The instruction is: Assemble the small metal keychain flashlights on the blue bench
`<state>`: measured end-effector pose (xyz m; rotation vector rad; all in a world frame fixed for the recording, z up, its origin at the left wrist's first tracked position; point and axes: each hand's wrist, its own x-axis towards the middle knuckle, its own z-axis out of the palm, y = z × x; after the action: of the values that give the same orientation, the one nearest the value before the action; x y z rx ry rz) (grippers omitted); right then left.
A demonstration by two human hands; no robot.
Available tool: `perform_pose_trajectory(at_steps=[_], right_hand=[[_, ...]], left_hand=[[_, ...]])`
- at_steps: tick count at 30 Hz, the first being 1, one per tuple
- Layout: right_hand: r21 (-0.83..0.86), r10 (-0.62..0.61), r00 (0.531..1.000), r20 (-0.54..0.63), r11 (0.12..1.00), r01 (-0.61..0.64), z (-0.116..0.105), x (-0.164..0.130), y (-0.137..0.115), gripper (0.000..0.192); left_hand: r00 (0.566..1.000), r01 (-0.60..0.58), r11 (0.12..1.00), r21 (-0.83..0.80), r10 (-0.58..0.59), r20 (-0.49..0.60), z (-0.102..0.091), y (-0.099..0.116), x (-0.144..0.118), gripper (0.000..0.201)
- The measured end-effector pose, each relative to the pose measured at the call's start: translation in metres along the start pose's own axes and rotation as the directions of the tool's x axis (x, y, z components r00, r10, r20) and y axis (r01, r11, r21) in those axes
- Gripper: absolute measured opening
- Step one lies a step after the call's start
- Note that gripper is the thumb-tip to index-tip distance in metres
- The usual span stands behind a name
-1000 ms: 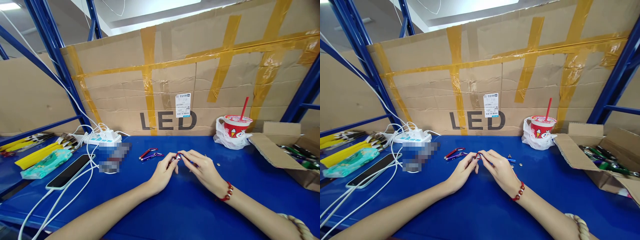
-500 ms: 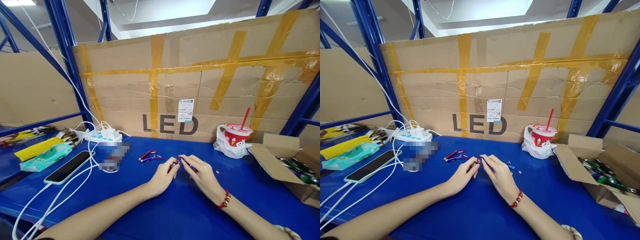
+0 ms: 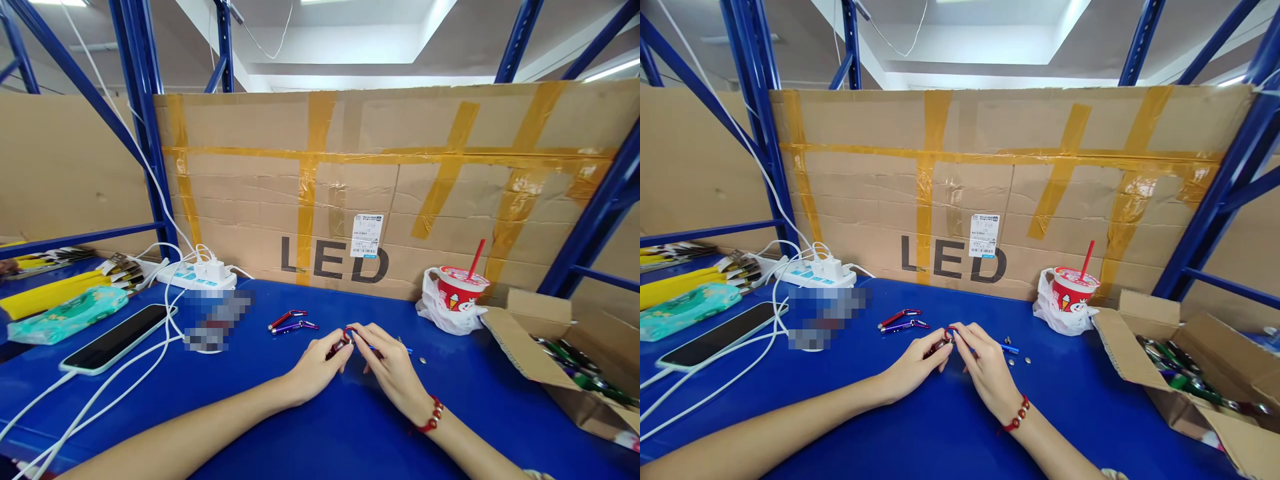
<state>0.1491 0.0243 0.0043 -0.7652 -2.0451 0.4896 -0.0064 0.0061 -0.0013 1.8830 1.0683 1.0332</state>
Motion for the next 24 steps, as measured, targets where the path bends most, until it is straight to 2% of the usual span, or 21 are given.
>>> perform_pose_trajectory(at_steps=[5,10,16,20,22,24], right_hand=[[0.058,0.032,0.999,-0.008,0.998,-0.032,0.0,0.002,-0.003,0.034],[0.191,0.108,0.994,0.027,0.975,-0.111,0.005,0.0,0.0,0.036],[0.282,0.202,0.978,0.05,0.937,-0.208,0.007,0.001,0.004,0.036],[0.226,0.265,0.964,-0.027,0.941,-0.252,0.002,0.004,0.013,0.037],[0.134,0.243,0.97,-0.01,0.961,-0.24,0.0,0.005,0.018,0.037],[-0.03,0.179,0.982,0.052,0.984,-0.178,-0.003,0.005,0.023,0.034]], left_hand=[[1.0,0.001,1.0,-0.024,-0.001,-0.009,0.0,0.003,-0.001,0.03],[1.0,0.008,0.997,-0.079,-0.008,-0.001,-0.001,0.001,-0.001,0.028],[1.0,0.029,0.999,-0.016,-0.029,-0.004,-0.001,-0.003,0.0,0.027],[0.999,0.053,0.996,0.078,-0.052,-0.014,0.0,-0.004,0.0,0.027],[0.998,0.055,0.993,0.107,-0.053,-0.02,-0.001,-0.004,-0.001,0.026],[0.998,0.048,0.992,0.113,-0.042,-0.053,-0.001,-0.004,-0.001,0.025]])
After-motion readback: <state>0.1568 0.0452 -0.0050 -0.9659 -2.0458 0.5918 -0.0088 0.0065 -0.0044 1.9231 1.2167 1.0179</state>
